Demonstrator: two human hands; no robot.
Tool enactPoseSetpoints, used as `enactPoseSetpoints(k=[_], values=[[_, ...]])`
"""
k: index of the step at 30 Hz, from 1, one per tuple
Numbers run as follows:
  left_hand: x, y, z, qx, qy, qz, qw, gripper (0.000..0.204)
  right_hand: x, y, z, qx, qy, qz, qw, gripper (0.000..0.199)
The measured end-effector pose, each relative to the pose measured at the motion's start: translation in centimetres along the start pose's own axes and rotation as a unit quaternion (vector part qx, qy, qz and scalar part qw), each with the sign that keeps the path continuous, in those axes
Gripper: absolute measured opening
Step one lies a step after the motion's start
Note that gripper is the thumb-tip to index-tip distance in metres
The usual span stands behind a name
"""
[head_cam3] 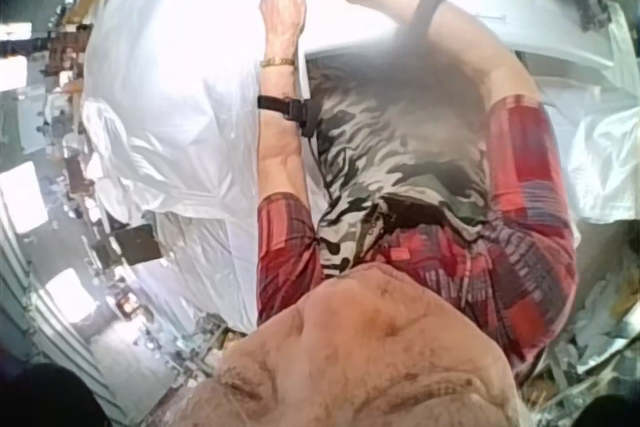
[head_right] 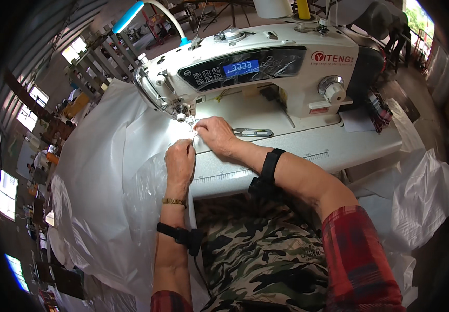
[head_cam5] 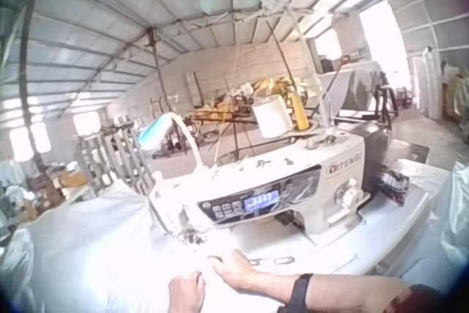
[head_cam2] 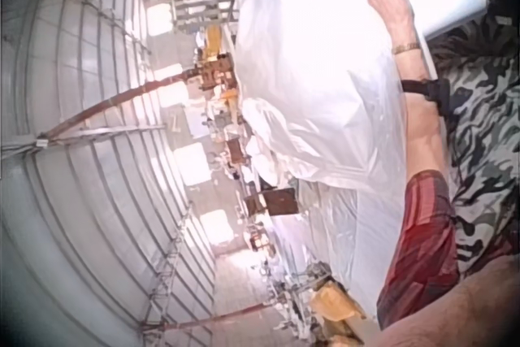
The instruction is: Sewing white plastic material using an industrial sewing machine.
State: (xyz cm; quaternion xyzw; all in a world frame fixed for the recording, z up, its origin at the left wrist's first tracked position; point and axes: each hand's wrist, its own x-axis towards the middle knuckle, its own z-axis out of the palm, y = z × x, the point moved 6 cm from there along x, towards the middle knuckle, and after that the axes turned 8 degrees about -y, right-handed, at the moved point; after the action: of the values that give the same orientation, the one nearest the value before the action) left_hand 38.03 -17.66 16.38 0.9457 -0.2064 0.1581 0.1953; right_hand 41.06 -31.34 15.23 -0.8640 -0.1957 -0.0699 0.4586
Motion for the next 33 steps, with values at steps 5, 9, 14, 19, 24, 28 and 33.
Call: enactPoseSetpoints(k=[5,9,14,19,24,28,33], values=[[0.0,-0.1,0.1,-0.013,0.007,-0.002,1.000,0.013,1.6,1.3,-0.3,0.017,0.077,0.027,0.997,0.024],[-0.1,0.0,-0.1,-0.010,0.021,0.002,1.000,0.014,2.9,1.4,0.5,-0.125,0.085,0.068,0.986,0.019],[0.1,-0.3,0.2,-0.003,0.004,-0.011,1.000,0.013,3.6,0.9,1.3,-0.183,0.101,0.066,0.976,0.022],[0.1,-0.4,0.2,-0.002,0.012,-0.015,1.000,0.016,4.1,0.9,1.3,-0.230,0.067,0.081,0.968,0.025],[0.0,-0.4,0.0,-0.006,0.018,-0.014,1.000,0.017,4.3,2.8,-0.3,-0.182,0.073,0.128,0.972,0.024],[0.0,-0.3,-0.1,-0.023,0.037,-0.011,0.999,0.016,3.7,4.9,-1.2,-0.082,0.128,0.121,0.981,0.019],[0.0,-0.4,0.2,0.004,0.012,-0.016,1.000,0.019,3.7,3.7,-2.2,-0.156,0.136,0.072,0.976,0.031]])
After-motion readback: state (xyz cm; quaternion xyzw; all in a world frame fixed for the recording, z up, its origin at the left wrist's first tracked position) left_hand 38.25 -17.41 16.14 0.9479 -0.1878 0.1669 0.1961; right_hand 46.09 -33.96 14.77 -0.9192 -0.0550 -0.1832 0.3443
